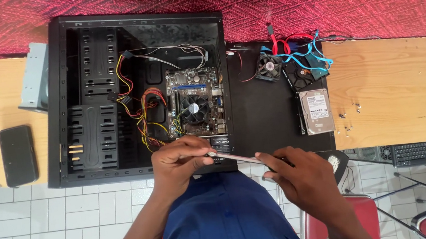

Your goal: Installing a power supply unit into a computer case and securing it with screws using a screwdriver.

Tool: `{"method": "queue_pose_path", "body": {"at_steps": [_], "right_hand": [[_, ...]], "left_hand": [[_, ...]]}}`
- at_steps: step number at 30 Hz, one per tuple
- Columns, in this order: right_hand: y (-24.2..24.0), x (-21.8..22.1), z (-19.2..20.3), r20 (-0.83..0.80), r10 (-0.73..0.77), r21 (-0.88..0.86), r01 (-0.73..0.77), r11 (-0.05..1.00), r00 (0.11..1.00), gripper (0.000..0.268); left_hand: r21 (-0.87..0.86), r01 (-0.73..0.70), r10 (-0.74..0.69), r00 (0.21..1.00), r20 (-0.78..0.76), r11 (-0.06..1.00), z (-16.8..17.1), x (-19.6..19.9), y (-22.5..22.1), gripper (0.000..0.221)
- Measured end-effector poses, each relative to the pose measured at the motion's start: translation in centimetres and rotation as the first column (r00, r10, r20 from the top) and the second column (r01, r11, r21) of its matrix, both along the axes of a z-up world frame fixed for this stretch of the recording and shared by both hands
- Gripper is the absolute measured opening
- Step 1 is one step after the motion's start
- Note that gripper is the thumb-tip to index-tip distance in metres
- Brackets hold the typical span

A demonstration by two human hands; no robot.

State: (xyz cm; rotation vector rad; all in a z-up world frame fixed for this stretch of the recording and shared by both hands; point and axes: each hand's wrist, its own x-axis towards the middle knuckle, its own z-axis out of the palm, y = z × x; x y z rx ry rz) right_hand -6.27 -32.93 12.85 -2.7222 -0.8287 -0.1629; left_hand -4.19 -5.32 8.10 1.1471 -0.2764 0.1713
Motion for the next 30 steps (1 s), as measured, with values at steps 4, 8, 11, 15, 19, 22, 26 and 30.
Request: {"method": "queue_pose_path", "body": {"at_steps": [4,8,11,15,19,22,26,30], "right_hand": [[-0.7,0.2,0.5,0.025,-0.003,-0.086,0.005,0.996,1.000,0.032],[-0.5,0.4,1.4,0.144,-0.026,-0.068,0.036,0.997,0.989,0.026],[-1.1,0.4,0.9,0.159,-0.036,-0.094,0.052,0.994,0.987,0.031],[-2.4,0.5,0.2,-0.003,-0.029,-0.103,0.029,0.994,1.000,0.054],[-3.7,0.3,-0.8,-0.203,-0.026,-0.083,0.010,0.996,0.979,0.029],[-4.4,0.7,-1.2,-0.217,0.076,-0.001,-0.078,0.997,0.973,0.034],[-4.7,1.0,-2.0,-0.289,0.122,0.051,-0.112,0.992,0.949,0.032],[-5.3,0.0,-4.5,-0.592,0.104,0.187,0.010,0.982,0.799,0.045]], "left_hand": [[0.049,0.002,-0.001,0.999,-0.037,0.999,0.0,-0.3,0.0,0.021],[0.073,-0.006,0.009,0.999,-0.036,0.997,-0.5,-0.4,0.2,0.019],[0.112,0.037,-0.027,0.995,-0.093,0.993,-0.6,-0.6,0.6,0.021],[0.281,0.122,-0.072,0.981,-0.182,0.952,-0.3,-0.7,1.1,0.017],[0.443,0.158,-0.077,0.978,-0.196,0.883,-0.9,-0.8,1.1,0.018],[0.361,0.223,-0.111,0.945,-0.308,0.906,-1.3,-1.3,0.8,0.018],[0.378,0.221,-0.106,0.948,-0.301,0.899,-2.2,-1.8,-0.1,0.017],[0.374,0.181,-0.092,0.966,-0.243,0.909,-2.5,-2.2,-1.4,0.017]]}}
